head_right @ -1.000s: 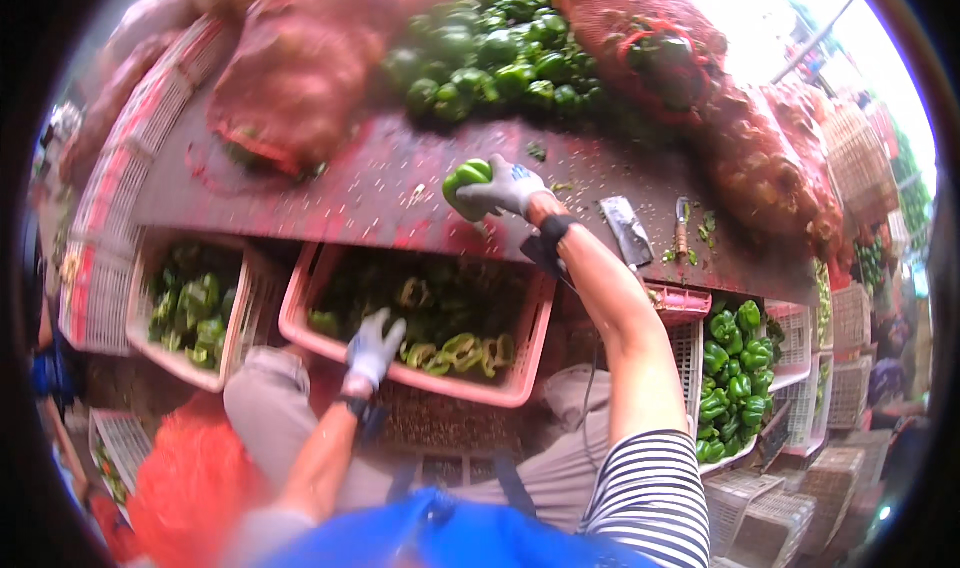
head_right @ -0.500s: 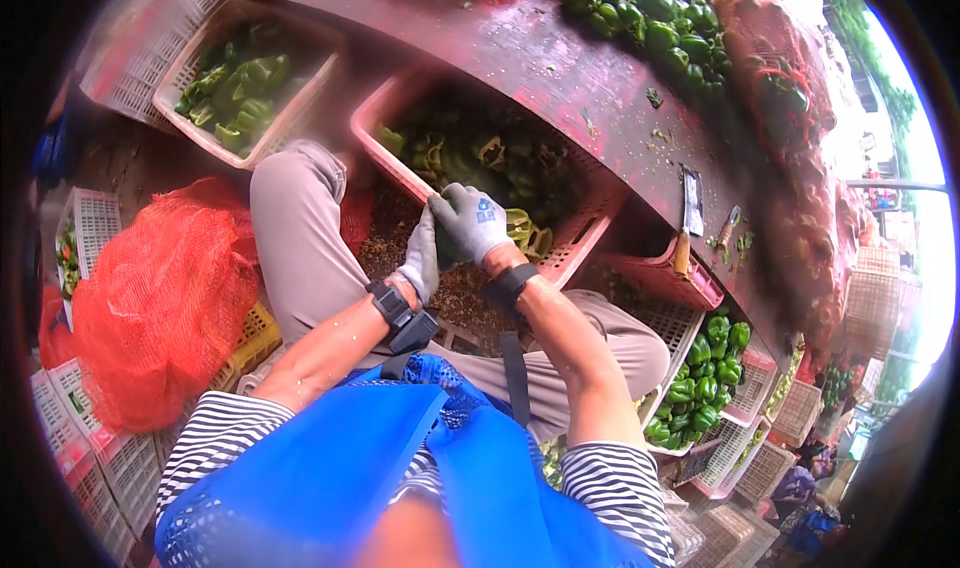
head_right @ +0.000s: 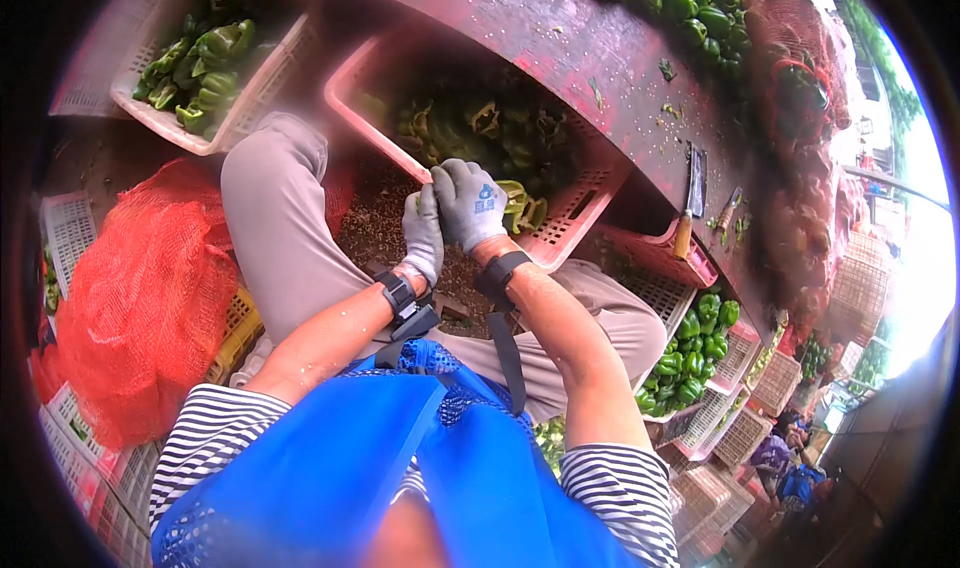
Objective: The recorder is cutting green peppers and sorting them into crates.
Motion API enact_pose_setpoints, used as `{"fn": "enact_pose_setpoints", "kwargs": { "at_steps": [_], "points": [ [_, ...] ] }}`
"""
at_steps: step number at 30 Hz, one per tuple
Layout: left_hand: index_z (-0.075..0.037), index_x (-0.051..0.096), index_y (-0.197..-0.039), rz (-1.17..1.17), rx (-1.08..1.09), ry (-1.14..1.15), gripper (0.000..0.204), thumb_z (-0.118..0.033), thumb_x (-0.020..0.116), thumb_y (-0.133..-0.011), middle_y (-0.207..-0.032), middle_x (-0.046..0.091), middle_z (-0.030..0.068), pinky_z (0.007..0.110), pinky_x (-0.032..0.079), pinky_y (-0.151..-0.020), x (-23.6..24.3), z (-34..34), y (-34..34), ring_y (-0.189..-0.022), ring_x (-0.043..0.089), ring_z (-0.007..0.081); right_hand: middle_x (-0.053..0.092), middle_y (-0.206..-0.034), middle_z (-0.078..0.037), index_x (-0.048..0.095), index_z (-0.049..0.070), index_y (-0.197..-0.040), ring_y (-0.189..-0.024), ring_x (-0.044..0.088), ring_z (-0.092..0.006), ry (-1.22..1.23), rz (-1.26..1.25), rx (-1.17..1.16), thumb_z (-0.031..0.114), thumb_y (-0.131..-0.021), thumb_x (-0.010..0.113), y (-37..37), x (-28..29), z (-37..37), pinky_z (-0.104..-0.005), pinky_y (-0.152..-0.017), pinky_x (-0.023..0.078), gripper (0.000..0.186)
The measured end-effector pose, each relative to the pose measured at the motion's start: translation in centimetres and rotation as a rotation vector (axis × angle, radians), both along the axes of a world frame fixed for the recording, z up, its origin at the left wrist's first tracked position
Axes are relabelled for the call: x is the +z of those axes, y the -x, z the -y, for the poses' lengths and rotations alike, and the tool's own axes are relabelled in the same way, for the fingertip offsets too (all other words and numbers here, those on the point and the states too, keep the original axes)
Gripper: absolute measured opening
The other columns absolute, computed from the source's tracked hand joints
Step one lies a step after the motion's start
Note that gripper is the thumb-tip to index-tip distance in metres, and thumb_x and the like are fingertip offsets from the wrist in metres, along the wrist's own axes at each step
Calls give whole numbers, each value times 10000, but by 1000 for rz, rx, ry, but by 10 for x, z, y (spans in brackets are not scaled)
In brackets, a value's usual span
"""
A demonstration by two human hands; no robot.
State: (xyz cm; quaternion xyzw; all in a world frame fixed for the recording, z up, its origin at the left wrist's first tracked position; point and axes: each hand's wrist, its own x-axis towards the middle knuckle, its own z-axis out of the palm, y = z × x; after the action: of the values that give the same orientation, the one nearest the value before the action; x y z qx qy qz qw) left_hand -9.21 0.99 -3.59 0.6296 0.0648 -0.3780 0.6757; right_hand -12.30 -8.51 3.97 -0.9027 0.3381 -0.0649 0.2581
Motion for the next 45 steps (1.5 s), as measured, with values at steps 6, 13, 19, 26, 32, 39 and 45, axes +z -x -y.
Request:
{"fn": "enact_pose_setpoints", "kwargs": {
  "at_steps": [6, 13, 19, 26, 32, 39, 45],
  "points": [
    [-6, 672, -1069, 49, -70, -172, 593, -595, 633, -1007, -929, 690, 68, 352, 517, -783, 18, 15, -26, -852, 619, 161, 681, -1009, -154, 628, 122, -1117, -984, 682, -394, 74, -197, -57, 312, -1020, 510, -24, -25, 7, -516, -794, 552, 243],
    [-5, 605, -1255, 67, -99, -54, 655, -516, 805, -897, -1156, 708, 163, 396, 533, -930, 41, -11, -17, -1022, 676, 252, 726, -1144, -227, 692, 60, -1101, -1074, 672, -453, -299, -138, -330, 489, -1080, 366, -23, -7, 17, -520, -912, 520, 539],
    [-46, 635, -1284, 95, -165, 231, 469, -368, 756, -966, -1149, 693, 64, 308, 544, -896, 88, -3, -51, -993, 645, 145, 735, -1139, -250, 694, 62, -1232, -1120, 694, -412, -336, 350, -250, 530, -1046, 506, -4, 48, -4, -461, -949, 524, 537],
    [-82, 648, -1221, -224, -626, 426, 345, -358, 659, -1014, -962, 699, 46, 293, 581, -659, 124, -7, -72, -770, 683, 144, 747, -1051, -236, 701, 59, -1194, -1016, 730, -393, -295, 289, -240, 434, -1035, 562, 37, 65, 7, -431, -880, 555, 430],
    [5, 606, -1317, -666, -758, 710, 565, -456, 663, -996, -1078, 717, 135, 416, 627, -583, 105, -6, -80, -846, 740, 290, 771, -1059, -119, 714, 77, -1217, -978, 726, -189, -420, 216, -140, 416, -1042, 576, 76, 61, 93, -348, -850, 554, 405],
    [-78, 638, -1298, -742, -484, 846, 550, -539, 636, -997, -1185, 715, 138, 526, 603, -915, 106, 17, -72, -1068, 706, 337, 602, -1417, -208, 541, 124, -1473, -1278, 597, -408, 203, 46, -79, 566, -867, 748, 79, 82, 90, -473, -1074, 489, 778],
    [-168, 661, -1271, -725, -343, 923, 421, -496, 651, -1007, -1193, 713, 35, 437, 544, -1040, 95, 11, -63, -1134, 679, 213, 697, -1195, -180, 567, 73, -1396, -1092, 652, -389, 204, 218, 198, 200, -847, 762, 52, 100, -5, -482, -960, 528, 596]
  ]
}}
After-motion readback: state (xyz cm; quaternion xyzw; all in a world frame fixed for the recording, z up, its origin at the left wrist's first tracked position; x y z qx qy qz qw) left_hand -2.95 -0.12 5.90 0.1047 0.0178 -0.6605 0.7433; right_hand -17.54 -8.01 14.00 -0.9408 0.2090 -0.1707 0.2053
